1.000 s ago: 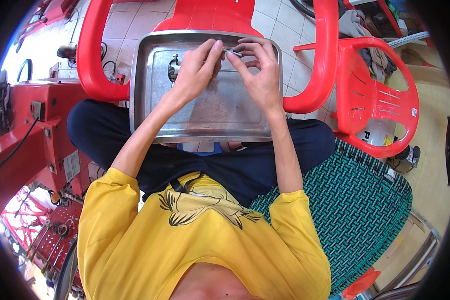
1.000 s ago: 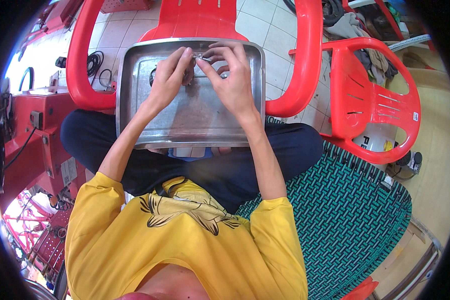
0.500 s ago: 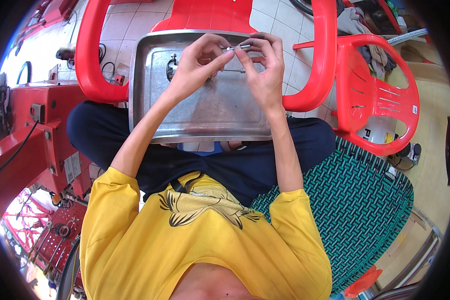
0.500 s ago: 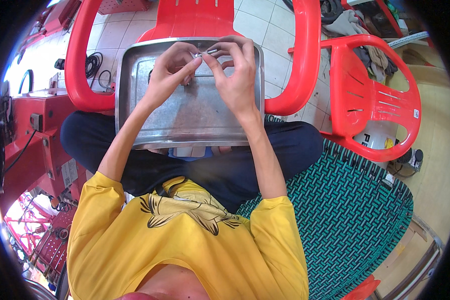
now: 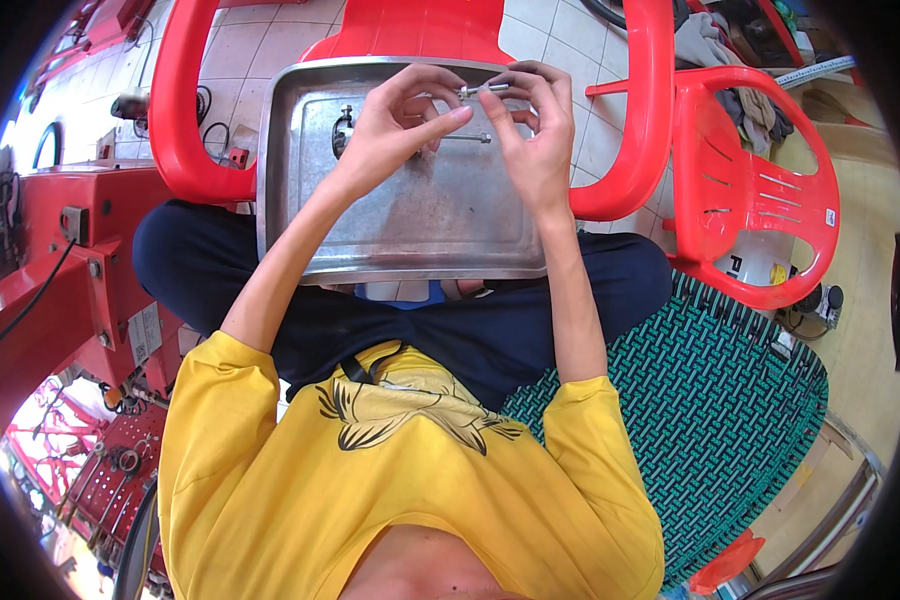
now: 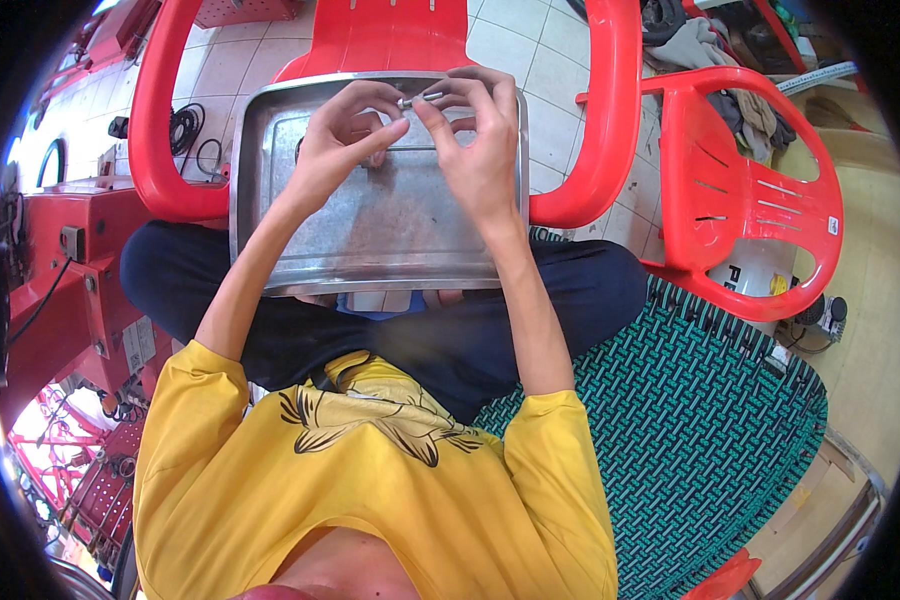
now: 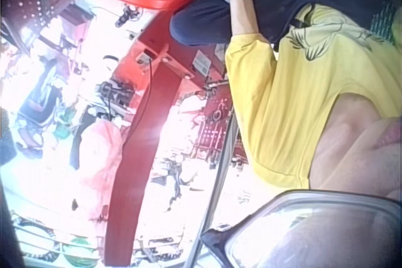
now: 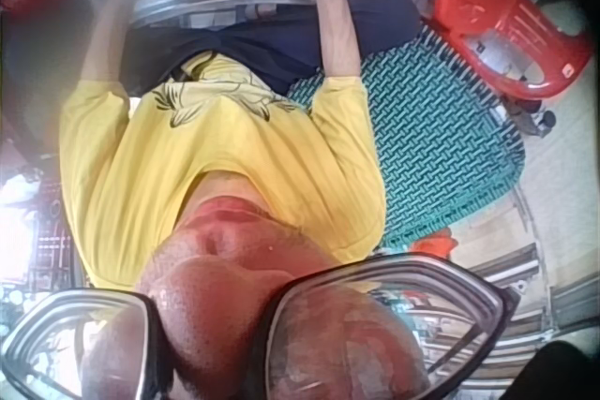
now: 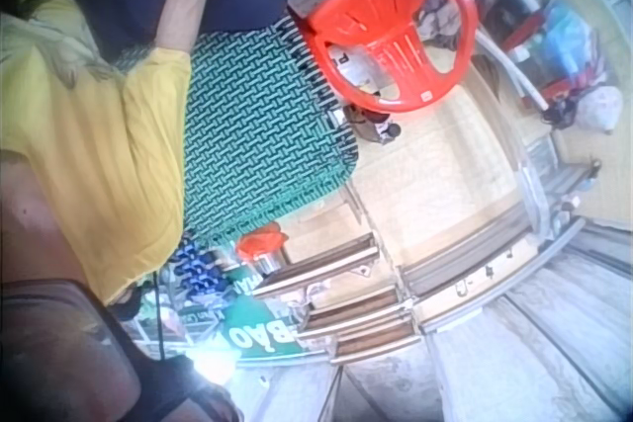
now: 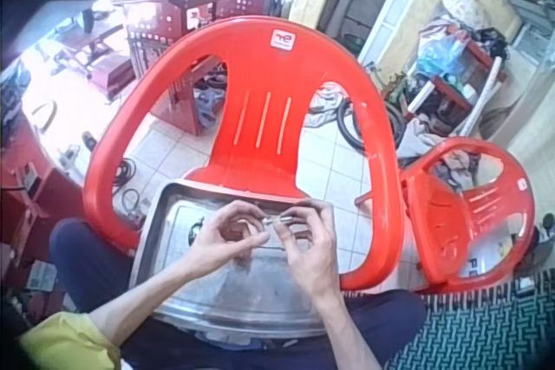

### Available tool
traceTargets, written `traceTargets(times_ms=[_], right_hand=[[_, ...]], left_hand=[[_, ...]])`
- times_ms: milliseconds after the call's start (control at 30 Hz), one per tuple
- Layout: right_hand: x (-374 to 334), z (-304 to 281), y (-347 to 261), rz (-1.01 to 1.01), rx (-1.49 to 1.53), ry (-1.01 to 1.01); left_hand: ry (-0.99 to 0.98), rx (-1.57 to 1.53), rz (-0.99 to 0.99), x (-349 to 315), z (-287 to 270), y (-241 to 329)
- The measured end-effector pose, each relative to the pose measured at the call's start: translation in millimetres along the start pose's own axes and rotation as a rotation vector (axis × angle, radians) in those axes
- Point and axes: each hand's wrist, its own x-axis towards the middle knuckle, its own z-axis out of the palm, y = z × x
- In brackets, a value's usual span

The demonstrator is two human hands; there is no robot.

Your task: The person assembles a carburetor component by inserting small metal pins and internal pieces into the housing resting on a metal tray.

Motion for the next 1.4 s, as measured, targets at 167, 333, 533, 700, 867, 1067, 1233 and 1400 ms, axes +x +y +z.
traceTargets(times_ms=[167,333,533,700,867,1067,1233,1400], right_hand=[[-1,4,2,-0.033,0.002,-0.001],[-1,4,-1,-0.038,0.018,-0.003],[-1,4,1,-0.061,0.008,0.008],[-1,5,-1,-0.057,0.031,-0.007],[-1,3,-1,-0.067,-0.001,-0.009],[-3,2,-4,-0.030,0.007,-0.058],[-4,2,-2,-0.036,0.013,-0.046],[-3,1,-4,-0.039,0.004,-0.045]], left_hand=[[-0.003,0.019,-0.046,1,-1,-3],[-0.085,-0.067,-0.106,3,-9,-11],[-0.022,0.084,0.032,-2,4,0],[-0.139,-0.104,-0.128,2,-5,-9],[-0.029,0.072,0.034,-4,7,5],[-0.111,-0.116,-0.142,0,-3,-4],[-0.015,0.088,0.016,-6,11,6],[-0.164,-0.004,-0.120,-4,-2,-4]])
